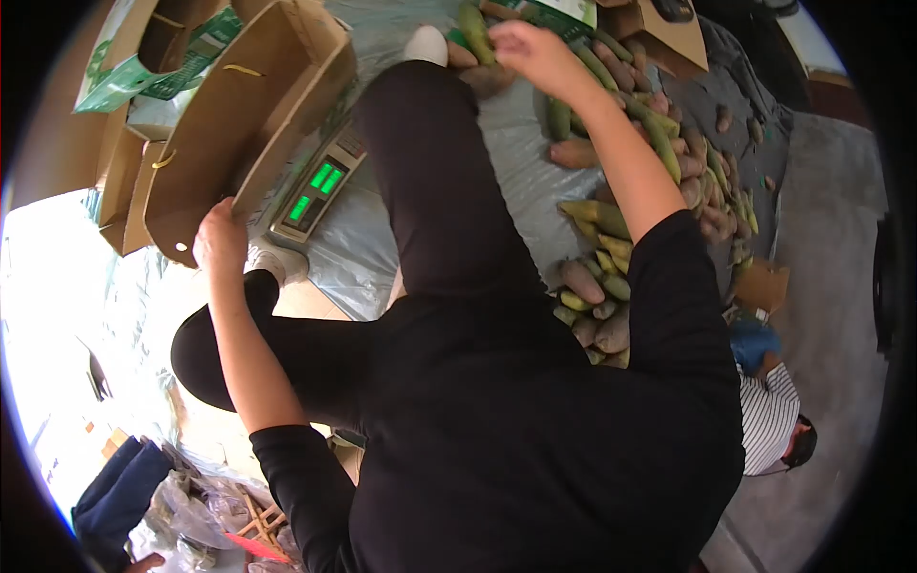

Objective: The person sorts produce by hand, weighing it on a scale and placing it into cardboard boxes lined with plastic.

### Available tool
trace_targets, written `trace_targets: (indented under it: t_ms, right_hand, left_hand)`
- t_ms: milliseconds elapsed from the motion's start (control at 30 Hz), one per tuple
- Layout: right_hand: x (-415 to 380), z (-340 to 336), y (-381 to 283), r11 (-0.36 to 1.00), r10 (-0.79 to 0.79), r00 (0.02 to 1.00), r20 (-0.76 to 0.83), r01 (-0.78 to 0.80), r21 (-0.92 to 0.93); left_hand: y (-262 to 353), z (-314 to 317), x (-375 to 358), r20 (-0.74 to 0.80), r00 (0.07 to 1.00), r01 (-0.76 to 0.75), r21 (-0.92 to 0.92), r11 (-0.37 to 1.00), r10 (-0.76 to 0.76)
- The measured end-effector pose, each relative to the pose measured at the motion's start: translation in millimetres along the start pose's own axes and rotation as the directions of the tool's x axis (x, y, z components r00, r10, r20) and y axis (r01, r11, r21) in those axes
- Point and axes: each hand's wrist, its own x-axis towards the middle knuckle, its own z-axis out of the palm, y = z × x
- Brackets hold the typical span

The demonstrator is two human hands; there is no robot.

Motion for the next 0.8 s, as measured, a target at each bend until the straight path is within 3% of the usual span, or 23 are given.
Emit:
trace_targets:
  t_ms: [67, 100, 167, 233, 300, 367, 433, 500, 533, 667, 800]
  right_hand:
    - [-65.2, 15.7, 65.8, 0.956, 0.286, 0.958, 0.008, -0.285, -0.072]
    - [-97.2, 21.6, 96.5, 0.928, 0.341, 0.930, 0.140, -0.309, -0.208]
    - [-166.5, 44.9, 153.0, 0.813, 0.336, 0.879, 0.339, -0.090, -0.575]
    - [-232.7, 61.9, 155.3, 0.748, 0.613, 0.725, 0.312, -0.406, -0.526]
    - [-284.8, 82.3, 154.5, 0.687, 0.703, 0.611, 0.364, -0.452, -0.569]
    - [-331.5, 110.4, 151.3, 0.620, 0.732, 0.535, 0.422, -0.264, -0.739]
    - [-372.8, 137.2, 139.1, 0.615, 0.734, 0.515, 0.443, -0.227, -0.756]
    - [-397.7, 159.9, 133.9, 0.727, 0.667, 0.409, 0.622, -0.175, -0.664]
    - [-409.5, 178.7, 127.2, 0.730, 0.664, 0.410, 0.626, -0.174, -0.661]
    - [-443.0, 221.4, 143.2, 0.729, 0.678, 0.522, 0.518, -0.568, -0.382]
    - [-460.5, 252.8, 169.8, 0.616, 0.724, 0.577, 0.377, -0.788, 0.023]
  left_hand:
    - [-3.8, 4.8, 1.8, -0.025, 1.000, -0.012, -0.019, 1.000, 0.012]
    - [-3.1, 4.7, 0.2, -0.029, 0.999, -0.026, -0.032, 0.999, 0.025]
    - [-0.2, 3.1, -3.0, -0.064, 0.996, -0.069, -0.057, 0.996, 0.065]
    - [-8.6, 11.0, 1.3, -0.089, 0.987, -0.143, -0.115, 0.983, 0.133]
    - [-12.7, 14.4, 4.5, -0.107, 0.981, -0.179, -0.139, 0.974, 0.164]
    - [-20.5, 21.2, 9.5, -0.106, 0.983, -0.163, -0.136, 0.977, 0.150]
    - [-25.6, 24.6, 12.1, -0.117, 0.979, -0.185, -0.140, 0.973, 0.169]
    - [-24.1, 23.3, 10.9, -0.135, 0.973, -0.207, -0.150, 0.967, 0.188]
    - [-20.6, 20.4, 9.3, -0.121, 0.978, -0.190, -0.152, 0.970, 0.173]
    - [-14.6, 15.7, 6.4, -0.113, 0.985, -0.148, -0.161, 0.976, 0.130]
    - [-6.3, 10.7, 3.0, -0.102, 0.990, -0.117, -0.154, 0.981, 0.102]
